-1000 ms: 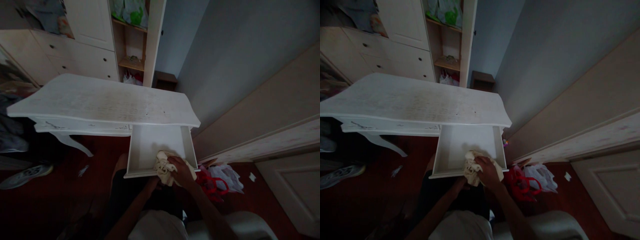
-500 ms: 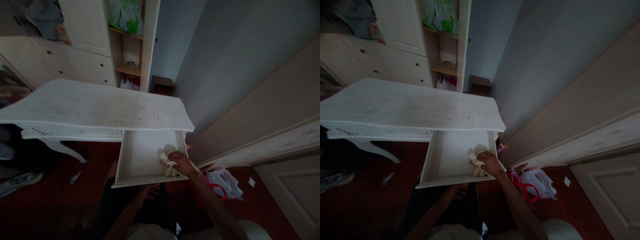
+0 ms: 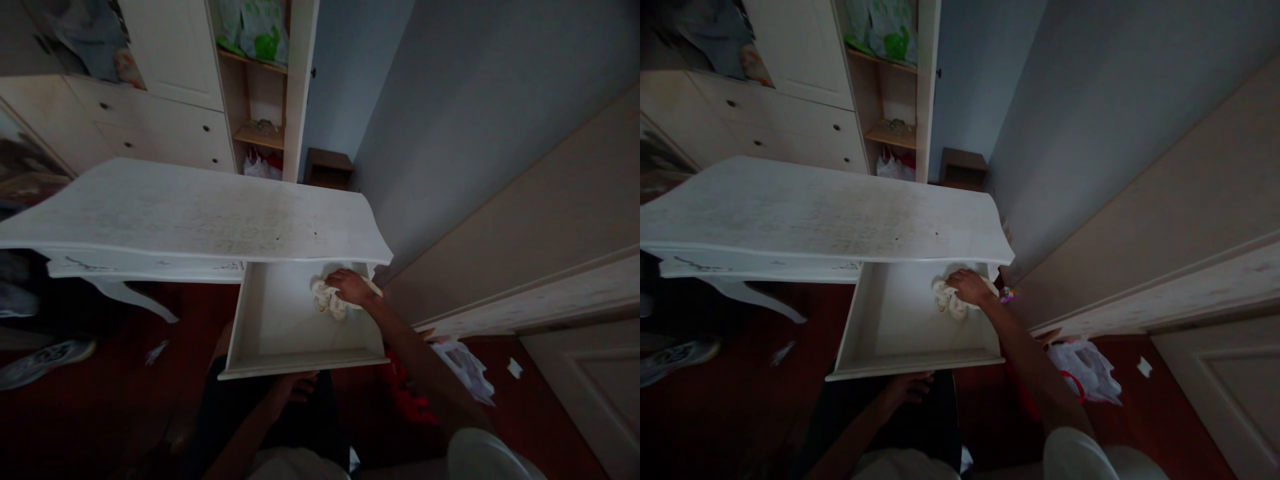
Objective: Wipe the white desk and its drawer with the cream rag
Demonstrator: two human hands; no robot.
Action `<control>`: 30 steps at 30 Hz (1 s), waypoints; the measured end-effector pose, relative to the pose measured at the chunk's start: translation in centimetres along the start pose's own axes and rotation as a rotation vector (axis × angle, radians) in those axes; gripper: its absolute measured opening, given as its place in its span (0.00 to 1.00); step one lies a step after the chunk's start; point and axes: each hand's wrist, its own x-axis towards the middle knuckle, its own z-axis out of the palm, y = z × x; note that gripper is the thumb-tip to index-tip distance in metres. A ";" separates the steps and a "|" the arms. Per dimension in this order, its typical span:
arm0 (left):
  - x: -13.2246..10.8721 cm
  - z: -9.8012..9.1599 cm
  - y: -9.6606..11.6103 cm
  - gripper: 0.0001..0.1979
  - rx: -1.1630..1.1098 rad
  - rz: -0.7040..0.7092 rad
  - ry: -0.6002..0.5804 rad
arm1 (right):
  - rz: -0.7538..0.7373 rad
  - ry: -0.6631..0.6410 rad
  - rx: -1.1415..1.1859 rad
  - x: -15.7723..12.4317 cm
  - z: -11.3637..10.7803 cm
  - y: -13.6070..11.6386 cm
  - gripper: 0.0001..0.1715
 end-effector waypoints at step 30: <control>0.2 0.1 -0.1 0.29 -0.007 0.010 0.001 | 0.112 -0.043 0.277 -3.6 2.9 -3.9 0.53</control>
